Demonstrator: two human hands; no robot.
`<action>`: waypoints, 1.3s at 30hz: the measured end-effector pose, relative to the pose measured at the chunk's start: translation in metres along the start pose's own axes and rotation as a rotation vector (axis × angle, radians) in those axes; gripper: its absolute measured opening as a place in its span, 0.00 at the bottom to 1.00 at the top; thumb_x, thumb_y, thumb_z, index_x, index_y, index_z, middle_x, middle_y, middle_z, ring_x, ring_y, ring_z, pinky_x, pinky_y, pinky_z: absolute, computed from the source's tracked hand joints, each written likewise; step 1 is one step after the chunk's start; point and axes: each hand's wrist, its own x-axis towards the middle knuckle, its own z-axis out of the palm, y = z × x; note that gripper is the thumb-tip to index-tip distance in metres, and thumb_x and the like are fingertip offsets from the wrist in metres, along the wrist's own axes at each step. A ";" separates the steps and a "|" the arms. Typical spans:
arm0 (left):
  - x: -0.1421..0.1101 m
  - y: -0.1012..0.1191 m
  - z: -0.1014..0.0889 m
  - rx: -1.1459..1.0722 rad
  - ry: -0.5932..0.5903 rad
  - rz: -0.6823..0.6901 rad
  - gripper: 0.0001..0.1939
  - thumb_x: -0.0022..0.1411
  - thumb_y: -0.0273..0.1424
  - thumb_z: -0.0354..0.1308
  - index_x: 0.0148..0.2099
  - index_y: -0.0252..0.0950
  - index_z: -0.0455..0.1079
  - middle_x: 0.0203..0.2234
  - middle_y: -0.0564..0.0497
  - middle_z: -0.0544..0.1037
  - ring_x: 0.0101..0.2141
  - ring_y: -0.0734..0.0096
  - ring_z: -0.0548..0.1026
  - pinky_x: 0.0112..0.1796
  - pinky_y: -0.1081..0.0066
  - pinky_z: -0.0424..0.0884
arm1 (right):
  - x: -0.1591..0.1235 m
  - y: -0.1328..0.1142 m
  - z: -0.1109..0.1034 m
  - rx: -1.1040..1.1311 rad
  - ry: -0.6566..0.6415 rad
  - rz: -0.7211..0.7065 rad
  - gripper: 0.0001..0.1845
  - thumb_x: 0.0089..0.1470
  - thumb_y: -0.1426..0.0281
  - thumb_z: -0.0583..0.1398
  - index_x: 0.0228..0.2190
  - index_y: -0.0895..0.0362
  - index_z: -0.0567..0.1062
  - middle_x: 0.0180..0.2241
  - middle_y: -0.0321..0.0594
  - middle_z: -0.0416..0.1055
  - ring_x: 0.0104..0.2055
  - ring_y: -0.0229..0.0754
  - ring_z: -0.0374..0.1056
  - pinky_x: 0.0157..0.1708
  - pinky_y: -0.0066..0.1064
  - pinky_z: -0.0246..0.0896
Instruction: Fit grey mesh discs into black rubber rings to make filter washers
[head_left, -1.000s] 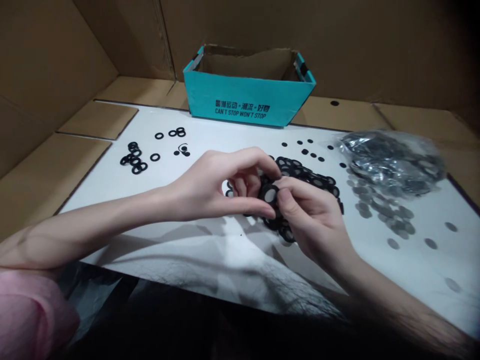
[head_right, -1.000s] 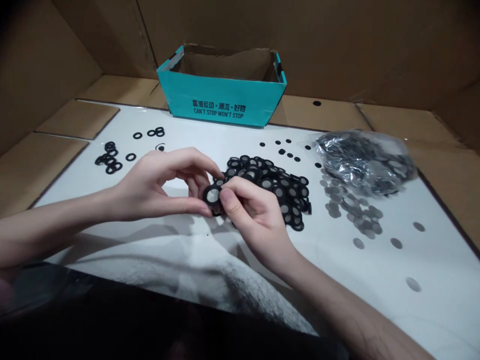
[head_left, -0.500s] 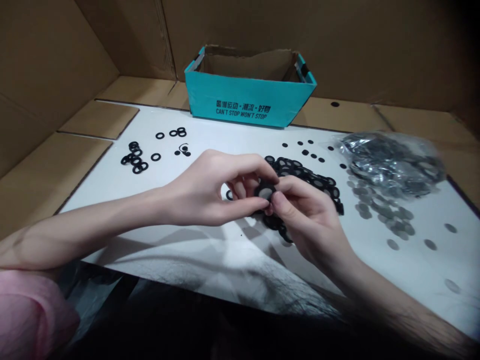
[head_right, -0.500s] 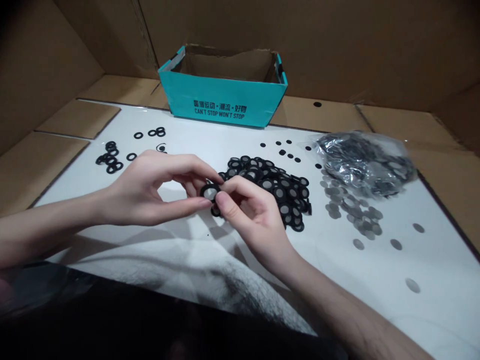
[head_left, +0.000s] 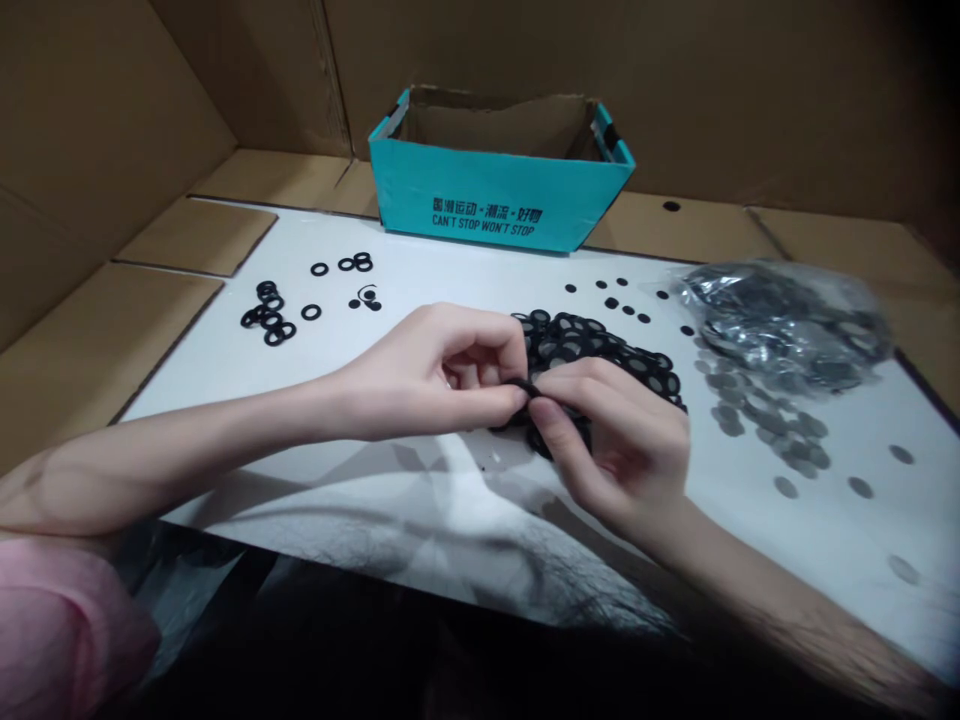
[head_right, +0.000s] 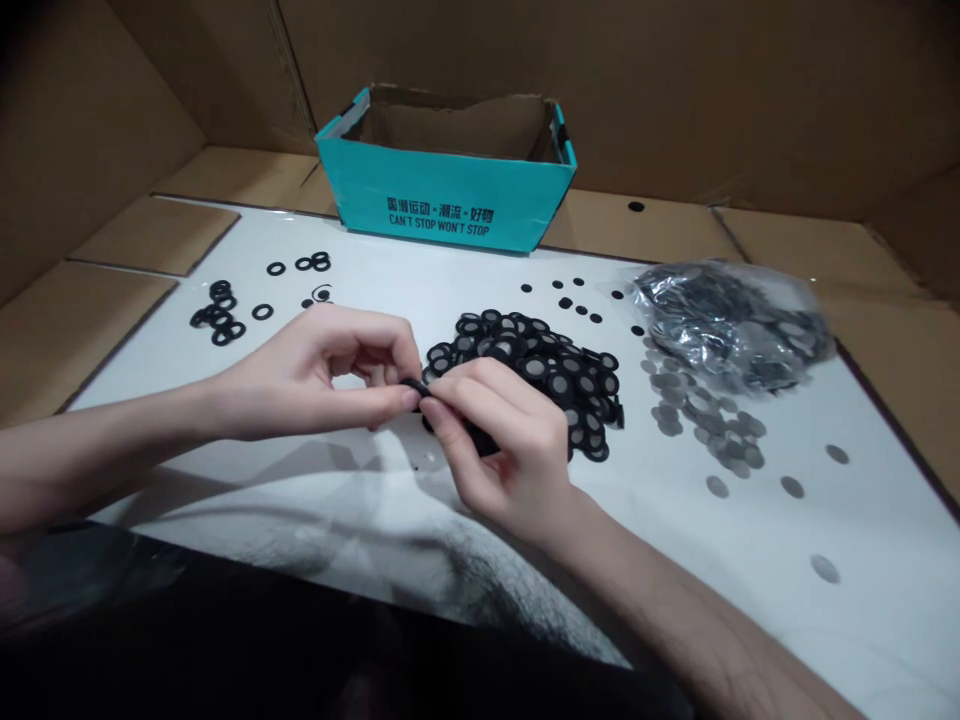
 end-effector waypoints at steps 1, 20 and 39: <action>0.000 0.000 0.000 -0.016 -0.003 -0.004 0.04 0.56 0.25 0.60 0.30 0.31 0.68 0.19 0.57 0.69 0.21 0.82 0.68 0.22 0.81 0.64 | 0.000 0.000 0.000 0.004 0.001 0.006 0.09 0.55 0.80 0.57 0.31 0.53 0.71 0.27 0.39 0.69 0.30 0.39 0.66 0.29 0.32 0.61; -0.002 -0.011 0.002 0.296 0.133 0.444 0.10 0.59 0.34 0.65 0.33 0.32 0.72 0.23 0.54 0.77 0.23 0.81 0.73 0.26 0.81 0.68 | -0.005 0.002 0.009 0.949 -0.111 0.787 0.20 0.55 0.57 0.61 0.21 0.56 0.66 0.19 0.32 0.59 0.23 0.33 0.56 0.24 0.27 0.54; -0.010 -0.025 0.009 0.877 0.210 0.666 0.09 0.66 0.28 0.50 0.34 0.34 0.70 0.25 0.53 0.75 0.22 0.78 0.67 0.23 0.77 0.60 | 0.005 -0.009 -0.001 0.082 -0.133 0.395 0.08 0.55 0.67 0.61 0.27 0.57 0.75 0.22 0.35 0.71 0.23 0.34 0.64 0.23 0.27 0.60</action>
